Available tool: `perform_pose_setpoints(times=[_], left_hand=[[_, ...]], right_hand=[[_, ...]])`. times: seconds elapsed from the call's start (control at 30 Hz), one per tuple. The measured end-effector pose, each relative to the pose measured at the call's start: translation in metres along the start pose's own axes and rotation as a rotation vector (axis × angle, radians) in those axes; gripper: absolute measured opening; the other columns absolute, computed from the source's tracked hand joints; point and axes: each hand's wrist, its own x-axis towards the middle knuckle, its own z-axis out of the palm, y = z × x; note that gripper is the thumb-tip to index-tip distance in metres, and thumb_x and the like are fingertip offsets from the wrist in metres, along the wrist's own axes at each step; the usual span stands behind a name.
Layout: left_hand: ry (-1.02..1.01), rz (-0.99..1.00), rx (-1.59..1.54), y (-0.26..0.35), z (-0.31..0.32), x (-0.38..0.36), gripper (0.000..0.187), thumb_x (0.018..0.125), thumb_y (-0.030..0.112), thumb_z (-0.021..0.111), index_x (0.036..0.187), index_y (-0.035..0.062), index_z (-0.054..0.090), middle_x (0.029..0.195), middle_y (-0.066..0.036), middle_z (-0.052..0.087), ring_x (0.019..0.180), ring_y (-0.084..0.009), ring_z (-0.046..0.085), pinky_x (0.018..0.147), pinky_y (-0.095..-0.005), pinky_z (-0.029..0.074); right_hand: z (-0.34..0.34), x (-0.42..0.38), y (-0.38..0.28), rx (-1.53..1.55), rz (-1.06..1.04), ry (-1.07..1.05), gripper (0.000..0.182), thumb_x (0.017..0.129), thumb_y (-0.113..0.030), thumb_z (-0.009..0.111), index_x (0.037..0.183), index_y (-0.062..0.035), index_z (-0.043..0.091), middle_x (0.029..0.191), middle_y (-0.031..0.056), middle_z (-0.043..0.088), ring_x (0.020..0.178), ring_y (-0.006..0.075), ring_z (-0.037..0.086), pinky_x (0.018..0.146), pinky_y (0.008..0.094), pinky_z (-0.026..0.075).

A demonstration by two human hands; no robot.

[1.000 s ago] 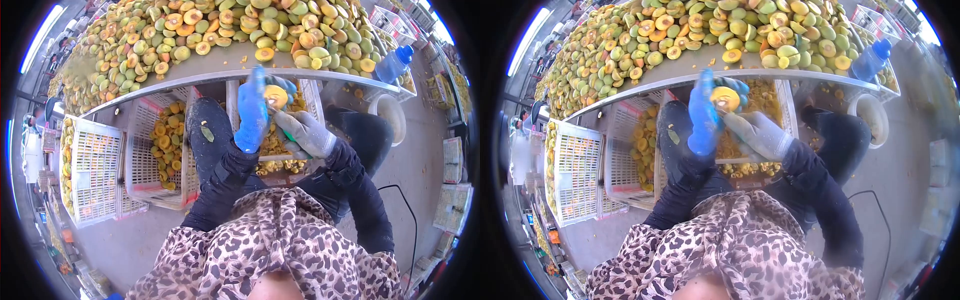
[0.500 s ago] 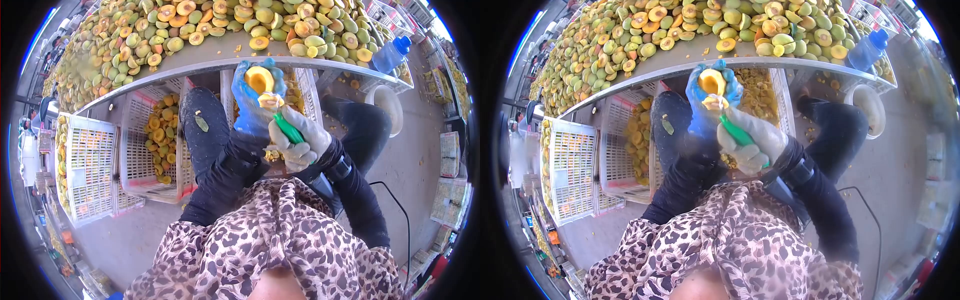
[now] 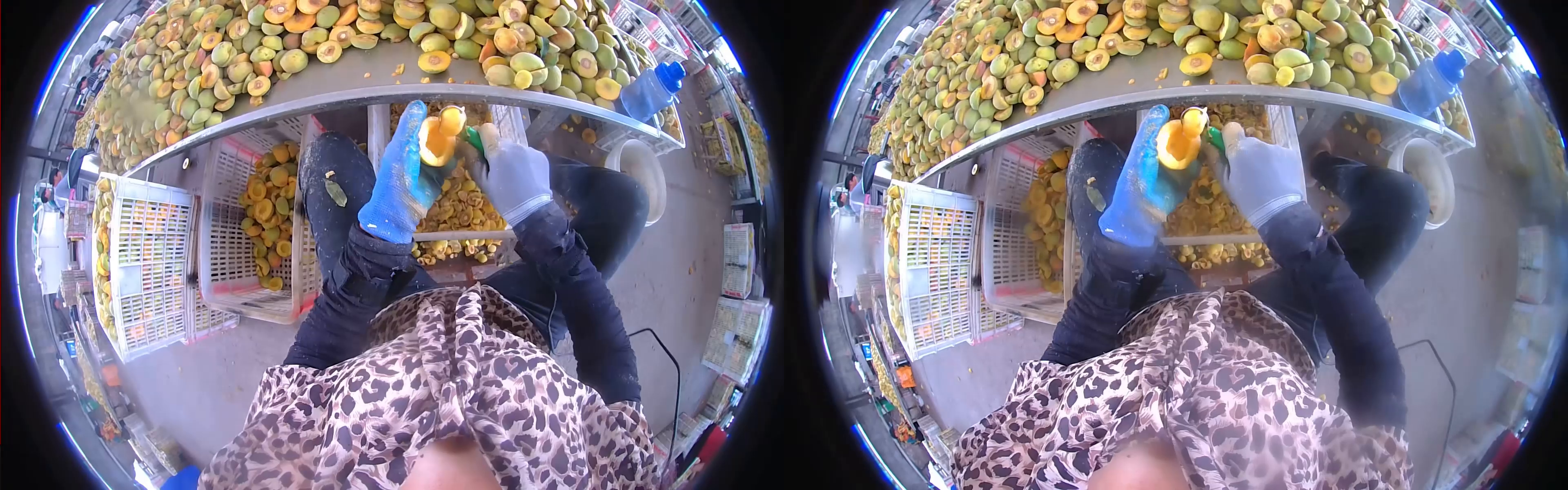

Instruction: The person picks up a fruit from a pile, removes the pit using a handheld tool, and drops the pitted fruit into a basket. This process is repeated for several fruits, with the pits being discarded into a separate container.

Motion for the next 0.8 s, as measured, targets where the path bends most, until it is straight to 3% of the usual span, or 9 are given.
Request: perform_pose_setpoints(times=[0.07, 0.13, 0.27, 0.33, 0.37, 0.43, 0.57, 0.67, 0.8], left_hand=[[0.048, -0.579, -0.782, 0.019, -0.005, 0.001, 0.038, 0.092, 0.021, 0.057, 0.123, 0.0028, 0.044, 0.104, -0.009, 0.061, 0.087, -0.0184, 0.062, 0.070, -0.0288, 0.052], [0.137, -0.738, -1.027, 0.059, -0.009, 0.004, 0.032, 0.091, 0.017, 0.058, 0.117, 0.0014, 0.049, 0.099, -0.007, 0.060, 0.084, -0.0148, 0.062, 0.066, -0.0237, 0.051], [0.245, -0.474, 0.160, 0.047, -0.091, 0.022, 0.022, 0.089, 0.023, 0.059, 0.104, 0.0062, 0.060, 0.098, -0.006, 0.061, 0.090, -0.0207, 0.062, 0.068, -0.0293, 0.050], [0.293, -0.144, 1.540, 0.035, -0.126, 0.029, 0.022, 0.084, 0.017, 0.062, 0.104, 0.0066, 0.060, 0.098, -0.009, 0.062, 0.093, -0.0269, 0.060, 0.076, -0.0361, 0.049], [0.288, -0.135, 1.543, 0.022, -0.130, 0.035, 0.022, 0.084, 0.017, 0.062, 0.104, 0.0066, 0.060, 0.098, -0.009, 0.062, 0.093, -0.0269, 0.060, 0.076, -0.0361, 0.049], [0.159, 0.567, 1.613, -0.010, -0.135, 0.058, 0.018, 0.083, 0.020, 0.060, 0.093, 0.0053, 0.062, 0.092, -0.012, 0.063, 0.097, -0.0322, 0.057, 0.085, -0.0410, 0.044], [-0.002, 0.018, 0.621, -0.065, -0.038, 0.122, 0.040, 0.084, 0.022, 0.058, 0.113, -0.0044, 0.057, 0.104, -0.022, 0.061, 0.104, -0.0354, 0.056, 0.088, -0.0441, 0.045], [-0.150, -0.177, 0.745, -0.105, 0.003, 0.147, 0.053, 0.081, 0.029, 0.062, 0.119, -0.0068, 0.052, 0.107, -0.024, 0.060, 0.105, -0.0365, 0.057, 0.089, -0.0433, 0.046], [-0.386, -0.157, 1.000, -0.110, 0.018, 0.165, 0.060, 0.077, 0.033, 0.063, 0.120, -0.0058, 0.051, 0.106, -0.025, 0.061, 0.102, -0.0374, 0.059, 0.090, -0.0418, 0.045]], right_hand=[[0.013, 0.002, 0.004, -0.094, 0.118, -0.097, 0.023, 0.091, -0.034, 0.051, 0.084, -0.0121, 0.054, 0.065, 0.0133, 0.064, 0.061, 0.0324, 0.065, 0.054, 0.0429, 0.050], [0.031, -0.004, 0.018, -0.190, 0.247, -0.185, 0.024, 0.092, -0.035, 0.050, 0.087, -0.0125, 0.056, 0.067, 0.0134, 0.065, 0.062, 0.0326, 0.065, 0.056, 0.0435, 0.051], [0.047, -0.023, 0.061, -0.079, 0.260, -0.245, 0.034, 0.090, -0.043, 0.050, 0.093, -0.0105, 0.061, 0.064, 0.0160, 0.064, 0.061, 0.0361, 0.064, 0.054, 0.0472, 0.049], [0.056, -0.031, 0.070, -0.110, 0.346, -0.314, 0.036, 0.090, -0.044, 0.049, 0.090, -0.0103, 0.062, 0.065, 0.0175, 0.064, 0.061, 0.0369, 0.063, 0.055, 0.0477, 0.049], [0.061, -0.033, 0.071, -0.070, 0.343, -0.314, 0.036, 0.091, -0.044, 0.049, 0.087, -0.0093, 0.060, 0.065, 0.0185, 0.063, 0.061, 0.0377, 0.063, 0.056, 0.0483, 0.049], [0.068, -0.035, 0.062, 0.043, 0.298, -0.288, 0.037, 0.090, -0.044, 0.050, 0.085, -0.0089, 0.059, 0.064, 0.0190, 0.062, 0.060, 0.0381, 0.062, 0.055, 0.0484, 0.049], [0.086, -0.041, 0.037, 0.246, 0.189, -0.321, 0.033, 0.090, -0.041, 0.053, 0.080, -0.0091, 0.055, 0.060, 0.0184, 0.060, 0.057, 0.0381, 0.061, 0.052, 0.0480, 0.048], [0.078, -0.050, 0.025, 0.281, 0.163, -0.464, 0.032, 0.088, -0.040, 0.054, 0.082, -0.0085, 0.057, 0.065, 0.0159, 0.063, 0.061, 0.0360, 0.063, 0.058, 0.0474, 0.049], [0.074, -0.048, 0.024, 0.299, 0.185, -0.562, 0.031, 0.089, -0.039, 0.054, 0.086, -0.0083, 0.057, 0.063, 0.0155, 0.062, 0.060, 0.0361, 0.062, 0.057, 0.0472, 0.049]])
